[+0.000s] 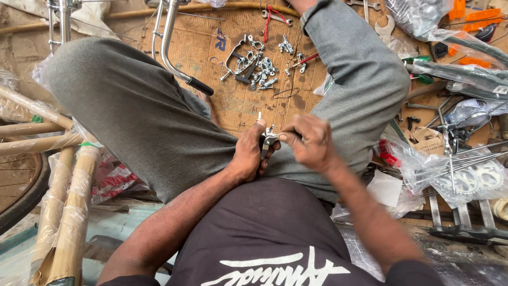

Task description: The person assembles various small metal bicycle components by hand while sitting on the floor, picking up screws, nuts, and brackets from a cardboard surface and fitting them together.

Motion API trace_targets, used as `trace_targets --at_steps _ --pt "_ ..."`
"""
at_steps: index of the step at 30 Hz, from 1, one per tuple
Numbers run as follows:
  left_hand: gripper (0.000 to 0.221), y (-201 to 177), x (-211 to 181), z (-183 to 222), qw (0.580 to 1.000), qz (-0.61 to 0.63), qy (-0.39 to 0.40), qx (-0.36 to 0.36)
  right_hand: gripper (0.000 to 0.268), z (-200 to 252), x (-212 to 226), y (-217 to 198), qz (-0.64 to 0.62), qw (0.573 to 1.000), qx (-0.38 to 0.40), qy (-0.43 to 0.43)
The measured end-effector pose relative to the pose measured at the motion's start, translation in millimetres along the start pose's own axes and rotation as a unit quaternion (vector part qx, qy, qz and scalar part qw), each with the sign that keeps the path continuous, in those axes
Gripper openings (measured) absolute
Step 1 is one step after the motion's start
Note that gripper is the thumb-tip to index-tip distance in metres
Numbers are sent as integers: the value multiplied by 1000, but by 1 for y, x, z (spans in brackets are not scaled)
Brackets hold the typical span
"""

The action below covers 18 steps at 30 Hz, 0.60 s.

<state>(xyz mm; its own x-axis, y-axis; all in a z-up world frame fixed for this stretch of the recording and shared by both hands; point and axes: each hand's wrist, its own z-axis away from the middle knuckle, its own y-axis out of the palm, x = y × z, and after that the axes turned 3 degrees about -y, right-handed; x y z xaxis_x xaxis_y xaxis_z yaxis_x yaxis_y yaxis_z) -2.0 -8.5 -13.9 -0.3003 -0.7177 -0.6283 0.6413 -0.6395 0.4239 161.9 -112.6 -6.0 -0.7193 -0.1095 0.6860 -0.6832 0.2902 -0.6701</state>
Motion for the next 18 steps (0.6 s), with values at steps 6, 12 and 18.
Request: trace_targets --at_steps 6,12,18 --pt "65 3 -2 -3 999 10 -12 -36 11 26 30 22 -69 975 -157 143" --pt "69 13 -12 -4 998 -23 -48 -13 10 2 12 -32 -21 999 -12 42" --pt "72 12 -3 -19 994 -26 -101 -36 17 -58 27 -73 66 990 81 -95"
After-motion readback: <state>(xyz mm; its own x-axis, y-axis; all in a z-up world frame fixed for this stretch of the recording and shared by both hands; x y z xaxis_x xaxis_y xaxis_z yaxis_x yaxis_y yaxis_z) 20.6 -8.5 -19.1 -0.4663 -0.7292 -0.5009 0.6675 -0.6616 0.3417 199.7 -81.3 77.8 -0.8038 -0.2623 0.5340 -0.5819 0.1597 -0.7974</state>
